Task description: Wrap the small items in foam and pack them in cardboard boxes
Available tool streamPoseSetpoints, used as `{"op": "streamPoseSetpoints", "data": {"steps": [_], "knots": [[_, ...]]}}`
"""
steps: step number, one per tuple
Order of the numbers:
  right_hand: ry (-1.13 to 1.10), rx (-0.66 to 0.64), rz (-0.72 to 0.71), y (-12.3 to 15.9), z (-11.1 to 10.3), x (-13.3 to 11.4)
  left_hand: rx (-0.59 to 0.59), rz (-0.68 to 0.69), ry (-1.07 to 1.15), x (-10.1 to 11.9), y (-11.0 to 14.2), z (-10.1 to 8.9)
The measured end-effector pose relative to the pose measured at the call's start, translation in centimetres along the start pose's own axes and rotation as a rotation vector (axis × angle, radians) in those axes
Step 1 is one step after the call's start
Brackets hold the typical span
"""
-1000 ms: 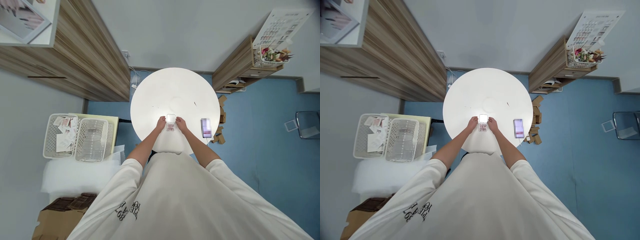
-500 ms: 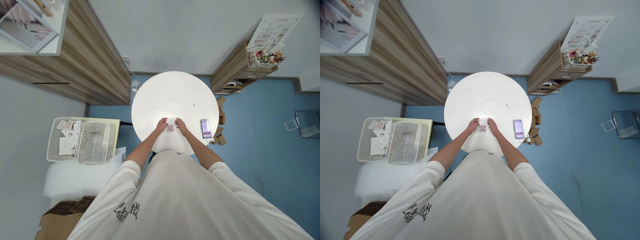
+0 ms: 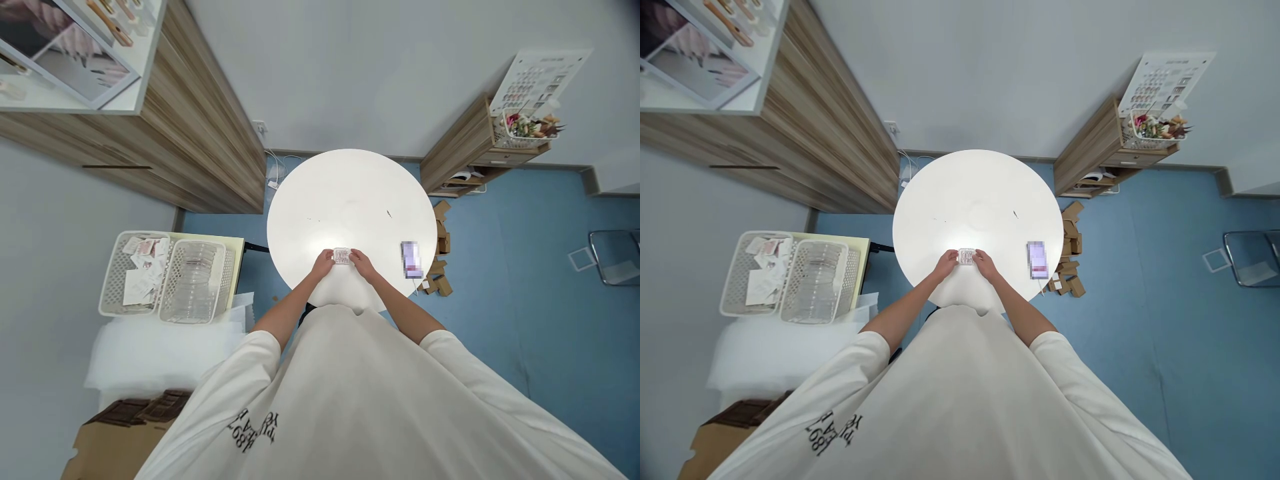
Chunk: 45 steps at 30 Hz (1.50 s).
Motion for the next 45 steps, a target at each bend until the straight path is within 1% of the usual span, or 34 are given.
{"op": "streamPoseSetpoints", "data": {"steps": [3,6,9,12,17,22,24,27,35,38,41,45], "knots": [[0.161,-0.021,-0.031,0.6,0.4,0.5,-0.006,0.056,-0.135,0.0,1.3,-0.1],[0.414,-0.059,-0.107,1.6,1.1,0.9,-0.032,0.167,-0.316,0.3,3.3,0.2],[0.664,-0.136,-0.203,2.8,2.1,1.2,-0.119,0.283,-0.517,0.3,5.1,1.0],[0.831,-0.188,-0.239,3.5,2.8,1.6,-0.195,0.337,-0.677,-0.3,6.0,1.7],[0.945,-0.227,-0.226,3.7,3.4,1.7,-0.253,0.316,-0.8,-1.2,6.2,2.0],[0.968,-0.238,-0.194,3.7,4.0,1.4,-0.273,0.292,-0.837,-1.0,6.4,1.9],[0.976,-0.244,-0.189,3.7,4.6,1.0,-0.265,0.291,-0.826,-0.8,6.4,1.4],[0.985,-0.264,-0.193,3.3,6.1,0.0,-0.236,0.29,-0.779,-0.9,6.3,-0.1],[0.987,-0.294,-0.195,1.6,12.3,-3.5,-0.178,0.277,-0.8,-1.7,5.7,-6.2],[0.992,-0.292,-0.182,1.1,14.0,-4.5,-0.172,0.264,-0.774,-1.8,5.5,-8.0],[0.994,-0.297,-0.162,0.9,14.7,-4.9,-0.189,0.278,-0.761,-2.1,5.3,-8.8],[0.942,-0.297,-0.143,1.1,14.7,-4.6,-0.2,0.284,-0.838,-2.8,5.3,-8.9]]}}
Point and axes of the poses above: each hand's wrist, its own y-axis away from the middle knuckle, its own z-axis out of the palm, x = y × z, the point moved 7 cm from there along -y, towards the middle knuckle, and after that the axes turned 2 degrees about -z, right-handed, at the moved point
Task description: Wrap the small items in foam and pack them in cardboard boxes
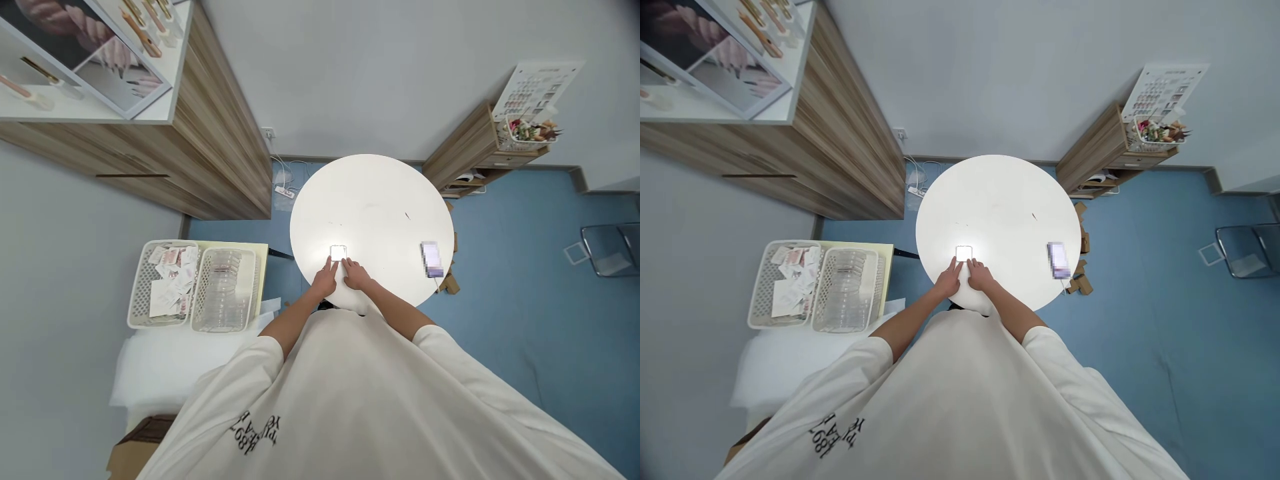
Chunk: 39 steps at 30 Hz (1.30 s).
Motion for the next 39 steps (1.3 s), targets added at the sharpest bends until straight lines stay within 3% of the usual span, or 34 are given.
{"op": "streamPoseSetpoints", "data": {"steps": [7,15,21,29,34,39], "knots": [[-0.125,0.005,0.043,2.5,1.4,0.4,-0.088,-0.065,-0.217,-1.0,0.9,0.6],[-0.12,-0.021,0.097,5.8,3.4,0.9,-0.039,-0.146,-0.201,-0.7,3.5,2.4],[-0.106,-0.007,0.064,9.4,5.9,2.7,-0.001,-0.193,-0.161,0.1,7.1,6.0],[0.015,0.075,0.029,15.0,10.0,6.1,0.078,-0.182,-0.139,2.6,13.2,13.0],[0.085,0.116,-0.038,17.1,11.5,4.3,0.16,-0.231,-0.07,2.3,17.7,14.8],[0.131,0.104,-0.133,17.5,13.5,0.2,0.258,-0.272,-0.055,-0.1,23.0,13.6]]}}
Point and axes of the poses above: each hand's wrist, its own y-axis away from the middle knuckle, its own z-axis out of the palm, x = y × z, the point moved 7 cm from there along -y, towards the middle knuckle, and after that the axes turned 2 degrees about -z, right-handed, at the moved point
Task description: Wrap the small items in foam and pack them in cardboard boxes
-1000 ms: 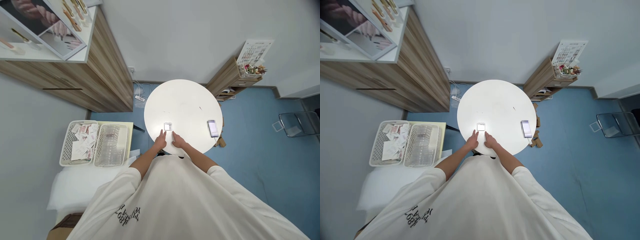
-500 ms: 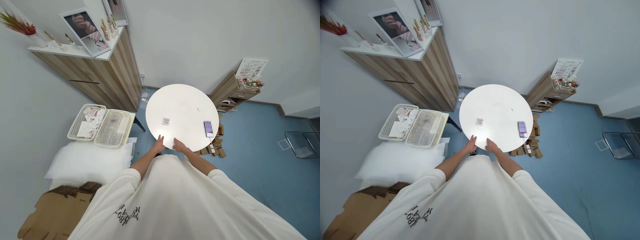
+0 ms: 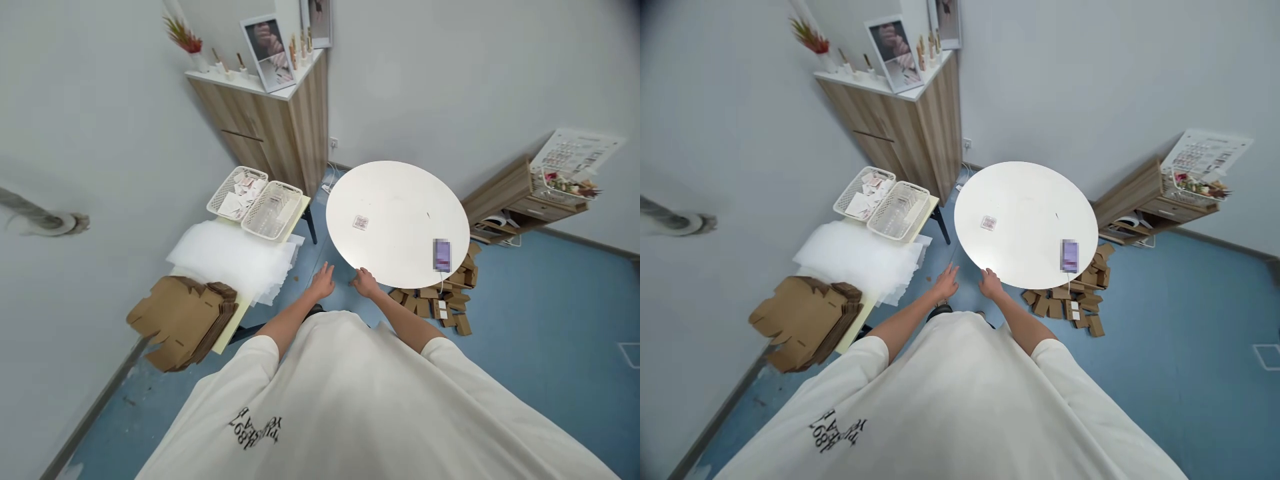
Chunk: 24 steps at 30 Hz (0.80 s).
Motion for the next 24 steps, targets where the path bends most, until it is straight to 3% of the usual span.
{"op": "streamPoseSetpoints", "data": {"steps": [8,15,20,24], "knots": [[0.042,-0.063,-0.151,-1.9,3.0,-9.8,0.092,-0.096,-0.014,-8.9,4.4,-3.4],[0.015,-0.089,-0.199,-3.7,6.6,-21.4,0.177,-0.19,-0.076,-20.1,8.6,-8.0],[-0.023,-0.087,-0.215,-4.5,9.1,-28.9,0.097,-0.303,-0.127,-27.9,9.8,-10.5],[-0.016,-0.093,-0.205,-4.8,10.2,-32.4,-0.046,-0.346,-0.117,-31.5,9.6,-10.6]]}}
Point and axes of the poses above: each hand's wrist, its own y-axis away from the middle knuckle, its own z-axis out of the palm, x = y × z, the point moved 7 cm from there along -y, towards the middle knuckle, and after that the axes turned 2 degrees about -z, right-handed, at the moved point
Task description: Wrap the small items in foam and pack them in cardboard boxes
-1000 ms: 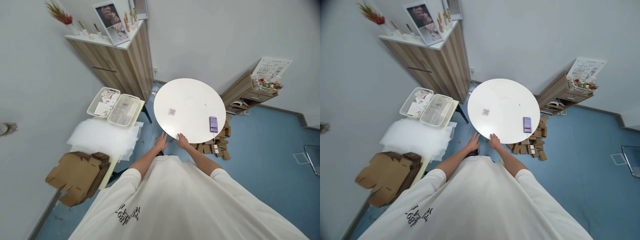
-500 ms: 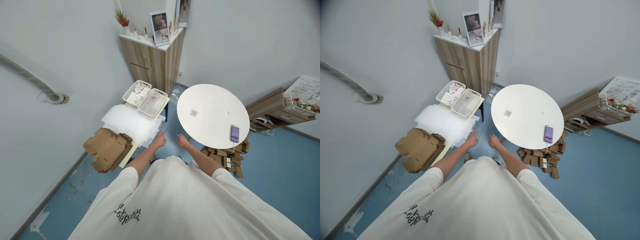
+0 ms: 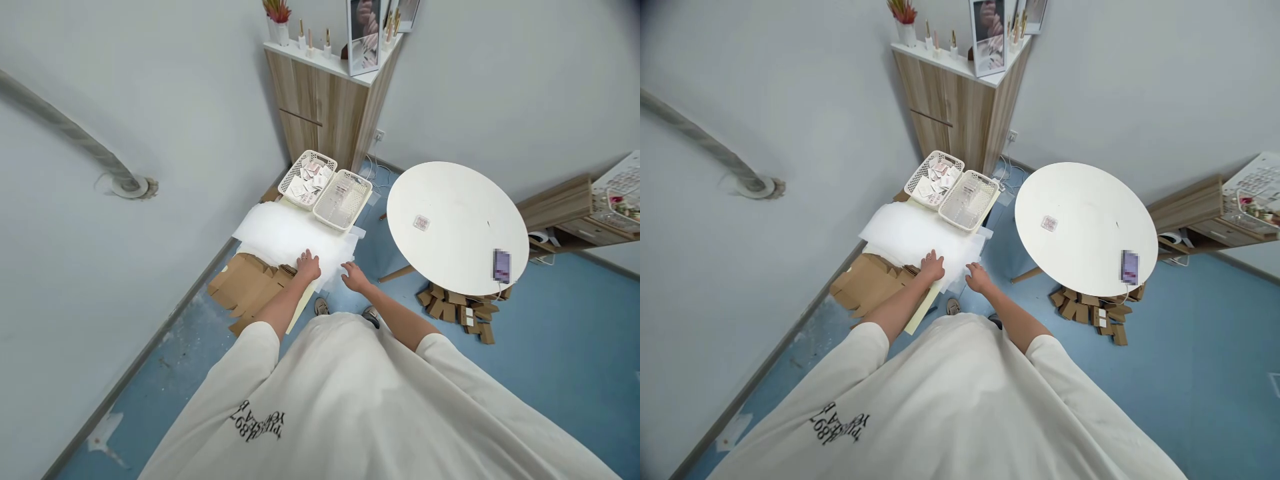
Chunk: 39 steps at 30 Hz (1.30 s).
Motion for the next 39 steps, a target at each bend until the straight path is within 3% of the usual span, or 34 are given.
{"op": "streamPoseSetpoints", "data": {"steps": [3,6,11,16,22,26,39], "knots": [[-0.002,-0.01,0.017,-0.4,0.4,-1.0,-0.071,0.0,0.039,-1.0,-0.5,0.5],[-0.006,-0.017,0.042,-0.7,0.7,-1.1,-0.034,0.04,0.039,-1.1,-0.6,0.5],[-0.022,0.004,0.13,-1.1,1.0,0.2,-0.027,0.089,-0.003,-1.7,-0.7,0.5],[-0.01,0.065,0.25,-1.7,-0.1,2.0,-0.049,0.13,-0.017,-2.0,-0.6,0.4],[0.016,0.072,0.189,-4.5,-1.7,1.7,-0.072,0.11,-0.038,-1.5,-0.5,0.9],[-0.017,0.048,0.211,-6.1,-1.5,1.2,-0.104,0.111,-0.062,-1.4,-0.5,1.1],[-0.112,0.104,0.148,-5.7,-1.5,1.1,-0.102,0.12,-0.07,-1.4,-0.4,1.3]]}}
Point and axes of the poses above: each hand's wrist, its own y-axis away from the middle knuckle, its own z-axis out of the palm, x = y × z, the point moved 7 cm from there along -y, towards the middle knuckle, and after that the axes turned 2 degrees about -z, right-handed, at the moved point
